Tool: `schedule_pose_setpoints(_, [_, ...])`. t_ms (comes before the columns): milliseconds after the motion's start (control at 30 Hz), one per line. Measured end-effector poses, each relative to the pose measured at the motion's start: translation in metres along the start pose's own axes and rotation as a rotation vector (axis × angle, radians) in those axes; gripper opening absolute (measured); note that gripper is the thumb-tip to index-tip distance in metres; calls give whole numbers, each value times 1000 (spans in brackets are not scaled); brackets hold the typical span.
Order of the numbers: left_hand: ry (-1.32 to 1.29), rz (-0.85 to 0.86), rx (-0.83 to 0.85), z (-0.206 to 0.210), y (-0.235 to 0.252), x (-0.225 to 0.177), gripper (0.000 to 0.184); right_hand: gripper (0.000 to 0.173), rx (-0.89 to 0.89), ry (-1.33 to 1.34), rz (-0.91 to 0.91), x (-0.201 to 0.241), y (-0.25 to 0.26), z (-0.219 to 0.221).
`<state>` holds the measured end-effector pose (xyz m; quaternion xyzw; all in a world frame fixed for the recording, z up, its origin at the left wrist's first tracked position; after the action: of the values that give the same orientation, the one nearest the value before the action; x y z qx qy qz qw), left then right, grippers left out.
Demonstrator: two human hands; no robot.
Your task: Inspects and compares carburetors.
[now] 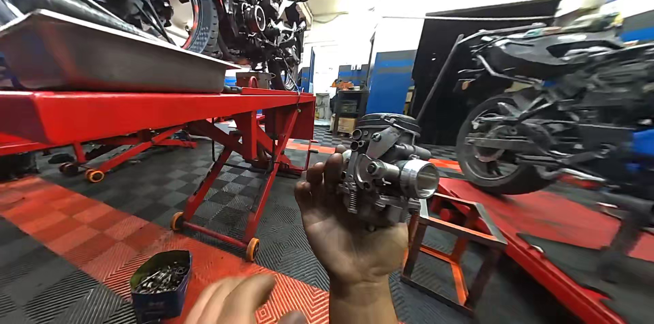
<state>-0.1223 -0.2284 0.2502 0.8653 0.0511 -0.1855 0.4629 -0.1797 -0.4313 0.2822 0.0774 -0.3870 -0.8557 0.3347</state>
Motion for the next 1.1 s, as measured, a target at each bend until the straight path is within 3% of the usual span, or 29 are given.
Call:
schedule_pose_setpoints(100, [-104, 93, -140, 32, 51, -32, 33, 69, -51, -126, -127, 4, -13, 4])
schedule_pose_setpoints(200, [-240, 140, -279, 60, 63, -42, 30, 53, -215, -298, -338, 9, -28, 12])
schedule_pose_setpoints(233, [-306, 144, -297, 65, 63, -42, 30, 50, -194, -298, -352, 10, -31, 13])
schedule_pose_setpoints(333, [-540, 35, -193, 68, 60, -38, 24, 50, -76, -312, -313, 13, -32, 14])
schedule_pose_setpoints(667, [-1058, -118, -52, 72, 62, -5, 18, 59, -51, -264, -144, 5, -37, -6])
schedule_pose_setpoints(900, [-858, -73, -116, 69, 49, -6, 13, 52, -34, -224, -138, -8, -36, -8])
schedule_pose_setpoints(1100, [-661, -31, -261, 71, 37, -5, 23, 46, 46, -245, -153, -20, -40, -9])
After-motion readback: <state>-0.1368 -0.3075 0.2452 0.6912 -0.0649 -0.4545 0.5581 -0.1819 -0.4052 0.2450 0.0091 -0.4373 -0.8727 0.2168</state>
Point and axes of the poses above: each hand's wrist, its own y-axis towards the middle knuckle, its own z-axis out of the palm, x = y × z, the point moved 3 cm from there along y, towards the middle knuckle, and after that the axes turned 5 degrees about z, right-handed, at the moved point
